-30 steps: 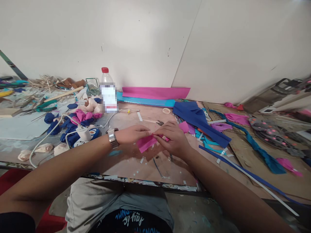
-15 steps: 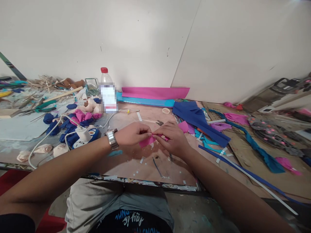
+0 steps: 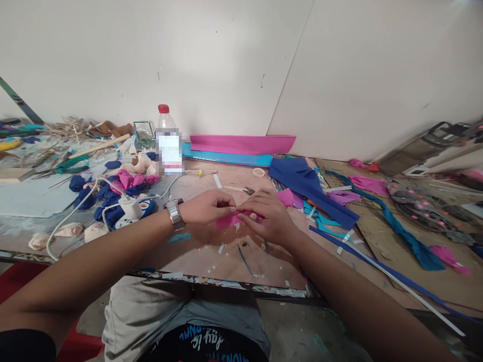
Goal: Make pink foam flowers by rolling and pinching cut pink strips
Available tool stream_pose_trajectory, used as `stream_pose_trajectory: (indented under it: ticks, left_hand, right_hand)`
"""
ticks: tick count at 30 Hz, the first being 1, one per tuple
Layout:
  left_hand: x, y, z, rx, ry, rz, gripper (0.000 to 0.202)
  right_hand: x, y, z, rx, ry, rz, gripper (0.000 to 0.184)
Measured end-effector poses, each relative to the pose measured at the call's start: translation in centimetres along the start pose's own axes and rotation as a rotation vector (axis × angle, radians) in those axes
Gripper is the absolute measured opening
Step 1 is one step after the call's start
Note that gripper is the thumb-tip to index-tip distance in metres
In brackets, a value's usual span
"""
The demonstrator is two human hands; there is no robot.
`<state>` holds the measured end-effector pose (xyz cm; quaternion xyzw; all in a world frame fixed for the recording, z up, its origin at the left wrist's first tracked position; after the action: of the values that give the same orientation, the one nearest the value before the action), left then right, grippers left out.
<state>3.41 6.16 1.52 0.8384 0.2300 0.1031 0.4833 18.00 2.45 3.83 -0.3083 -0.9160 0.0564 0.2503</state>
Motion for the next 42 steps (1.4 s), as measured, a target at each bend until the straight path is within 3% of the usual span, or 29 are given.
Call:
stream_pose_trajectory:
  ticks: [6,16,30,42]
  left_hand:
    - [-0.1,0.4,0.0,-0.002,0.021,-0.004,0.030]
    - [-0.9,1.9,-0.3,0.548,0.313,-0.008,0.026]
    - [-1.2,1.8,0.5,0.829,0.388,0.114,0.033]
    - [-1.2,1.7,0.1,0.782,0.394,0.170,0.029]
  right_hand:
    - [0.0,0.0,0.0,-0.007,0.013,0.019,0.009]
    - [-0.1,1.0,-0.1,0.058,0.062,0.159,0.009]
    - [-0.1,0.9,-0.2,0.162,0.061,0.209,0.007]
    - [0.0,0.9,-0.5,0.200,0.057,0.240,0.010]
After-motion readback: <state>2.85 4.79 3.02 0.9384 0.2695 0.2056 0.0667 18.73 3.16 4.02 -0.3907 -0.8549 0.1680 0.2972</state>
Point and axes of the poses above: each hand's wrist, its own x-axis towards the middle knuckle, its own z-axis out of the palm, y = z × x, the point moved 6 cm from there along x, towards the middle knuckle, and after that the axes turned 11 degrees about -y, right-handed, at the moved point
